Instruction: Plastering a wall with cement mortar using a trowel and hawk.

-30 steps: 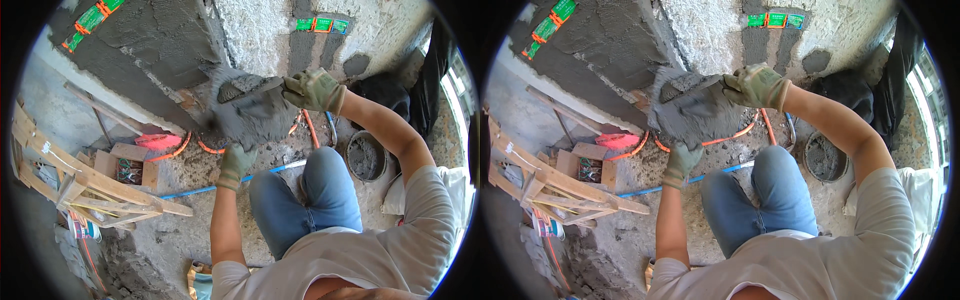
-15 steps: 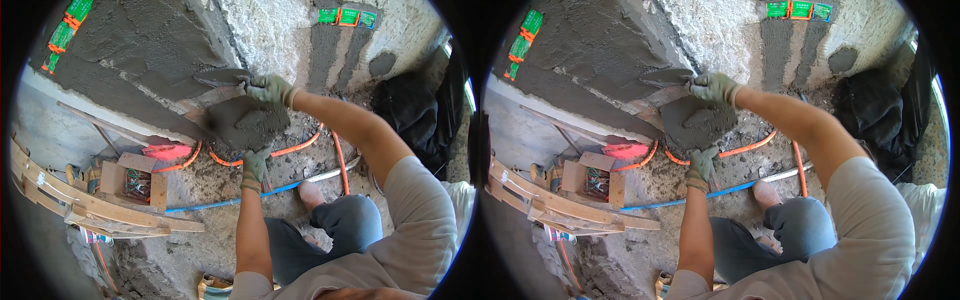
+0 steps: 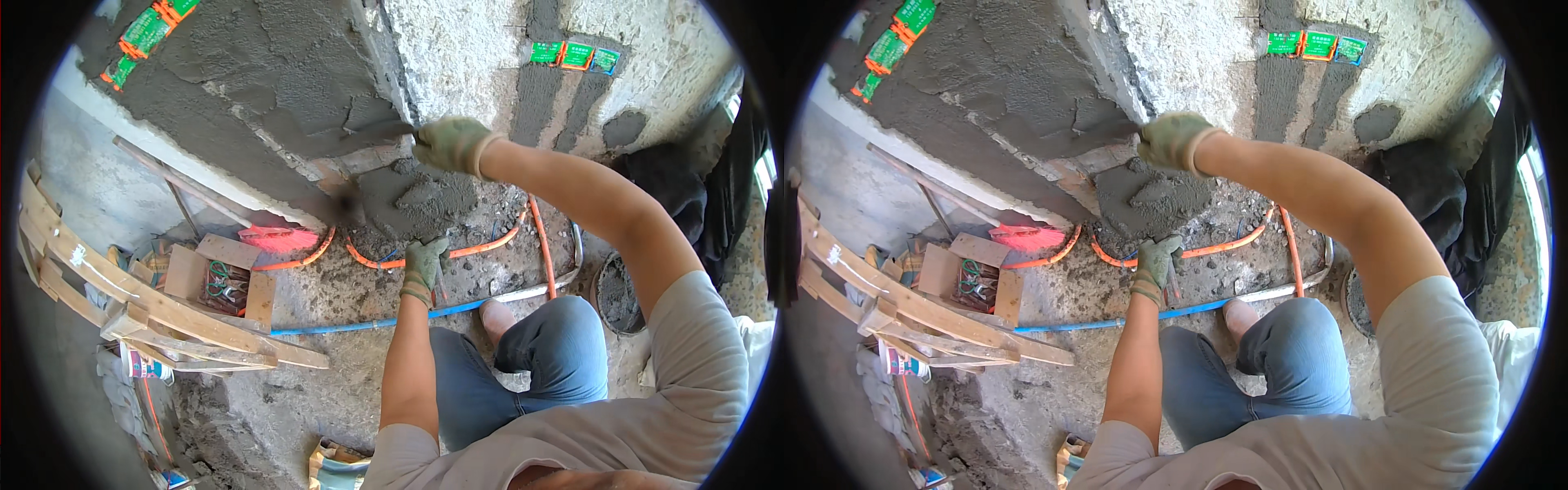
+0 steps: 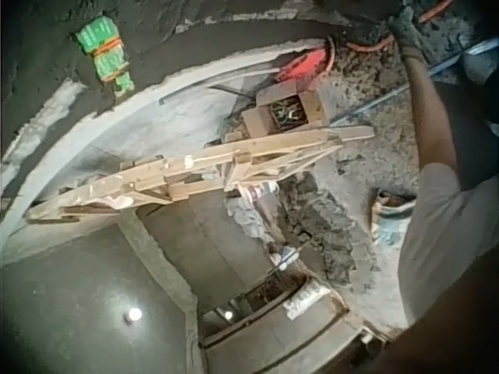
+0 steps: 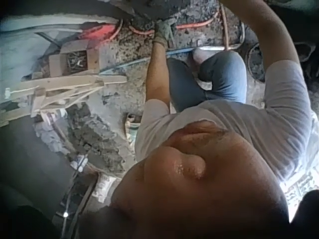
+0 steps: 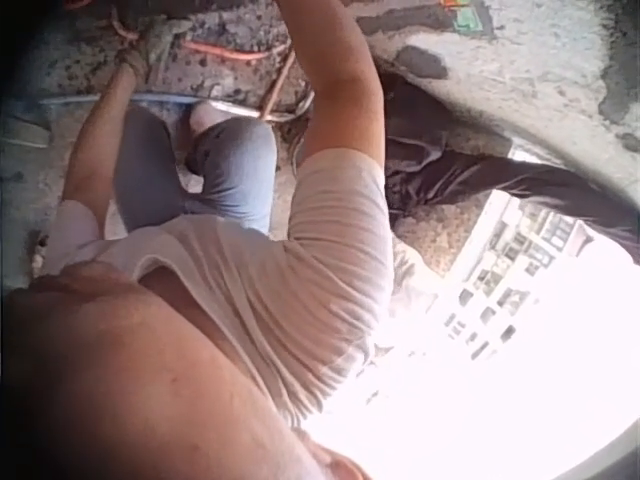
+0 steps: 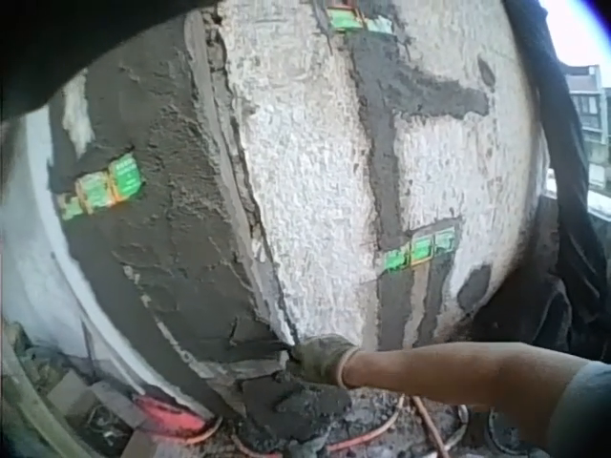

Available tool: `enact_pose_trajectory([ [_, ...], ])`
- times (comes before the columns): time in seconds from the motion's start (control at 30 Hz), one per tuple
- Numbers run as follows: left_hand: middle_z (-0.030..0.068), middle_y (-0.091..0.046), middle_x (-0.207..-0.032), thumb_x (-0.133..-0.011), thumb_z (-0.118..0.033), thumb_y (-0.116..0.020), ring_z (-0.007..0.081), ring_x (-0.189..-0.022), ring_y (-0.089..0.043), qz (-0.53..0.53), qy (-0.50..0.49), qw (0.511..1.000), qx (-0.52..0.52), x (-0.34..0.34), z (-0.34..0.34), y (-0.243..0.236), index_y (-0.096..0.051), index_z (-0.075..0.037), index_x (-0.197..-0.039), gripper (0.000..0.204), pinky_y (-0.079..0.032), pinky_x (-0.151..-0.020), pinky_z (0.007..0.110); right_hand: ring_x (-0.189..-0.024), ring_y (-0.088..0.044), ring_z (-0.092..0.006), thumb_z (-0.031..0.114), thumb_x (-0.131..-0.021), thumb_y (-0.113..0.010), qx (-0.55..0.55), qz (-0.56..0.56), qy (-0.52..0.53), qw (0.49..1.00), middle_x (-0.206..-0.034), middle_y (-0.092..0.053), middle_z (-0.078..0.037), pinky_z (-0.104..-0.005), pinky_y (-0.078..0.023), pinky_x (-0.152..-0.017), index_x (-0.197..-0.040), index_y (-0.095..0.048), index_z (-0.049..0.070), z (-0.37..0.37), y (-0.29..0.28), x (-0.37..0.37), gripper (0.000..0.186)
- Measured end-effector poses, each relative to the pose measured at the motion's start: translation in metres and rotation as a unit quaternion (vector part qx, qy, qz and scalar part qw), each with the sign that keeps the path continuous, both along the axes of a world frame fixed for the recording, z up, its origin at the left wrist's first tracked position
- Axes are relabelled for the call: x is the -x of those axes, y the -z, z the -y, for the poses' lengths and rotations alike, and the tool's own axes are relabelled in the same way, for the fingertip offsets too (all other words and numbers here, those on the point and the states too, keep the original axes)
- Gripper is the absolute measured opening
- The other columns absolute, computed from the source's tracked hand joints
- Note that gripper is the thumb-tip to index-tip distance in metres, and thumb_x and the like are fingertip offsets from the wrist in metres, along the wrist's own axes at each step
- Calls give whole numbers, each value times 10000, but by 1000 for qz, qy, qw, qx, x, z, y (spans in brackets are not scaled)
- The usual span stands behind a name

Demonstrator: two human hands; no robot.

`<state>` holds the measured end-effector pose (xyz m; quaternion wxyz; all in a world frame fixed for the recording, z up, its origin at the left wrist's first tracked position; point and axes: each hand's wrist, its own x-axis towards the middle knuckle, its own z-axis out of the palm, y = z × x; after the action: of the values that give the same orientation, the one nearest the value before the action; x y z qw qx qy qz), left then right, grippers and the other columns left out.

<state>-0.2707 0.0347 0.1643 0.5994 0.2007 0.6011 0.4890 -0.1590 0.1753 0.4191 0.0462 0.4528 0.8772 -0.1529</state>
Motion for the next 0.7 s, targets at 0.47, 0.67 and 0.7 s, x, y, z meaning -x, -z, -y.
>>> enact_pose_trajectory([
  [0.47,72,-633,-645,-848,-164,-748,187,-460,-574,3,11,999,-40,3,2,-1,-686,-43,-772,156,-475,-442,337,-663,-629,-262,372,-956,-502,-139,-11,-64,988,-731,-651,-122,-423,-573,-741,-988,-733,65,-24,-103,-48,386],
  [0.67,67,-635,-643,-849,-151,-749,183,-458,-569,8,1,1000,-31,0,-1,0,-688,-44,-776,144,-467,-444,335,-676,-615,-169,250,-941,-564,-239,272,-85,928,-748,-626,-41,-439,-593,-649,-905,-723,77,-40,-75,-42,238],
  [0.7,66,-635,-643,-849,-153,-751,183,-458,-569,9,-2,1000,-24,0,-1,-1,-689,-45,-777,143,-467,-444,334,-694,-620,-170,236,-928,-577,-254,293,-103,916,-762,-628,-35,-454,-597,-667,-916,-725,80,-45,-82,-29,215],
])
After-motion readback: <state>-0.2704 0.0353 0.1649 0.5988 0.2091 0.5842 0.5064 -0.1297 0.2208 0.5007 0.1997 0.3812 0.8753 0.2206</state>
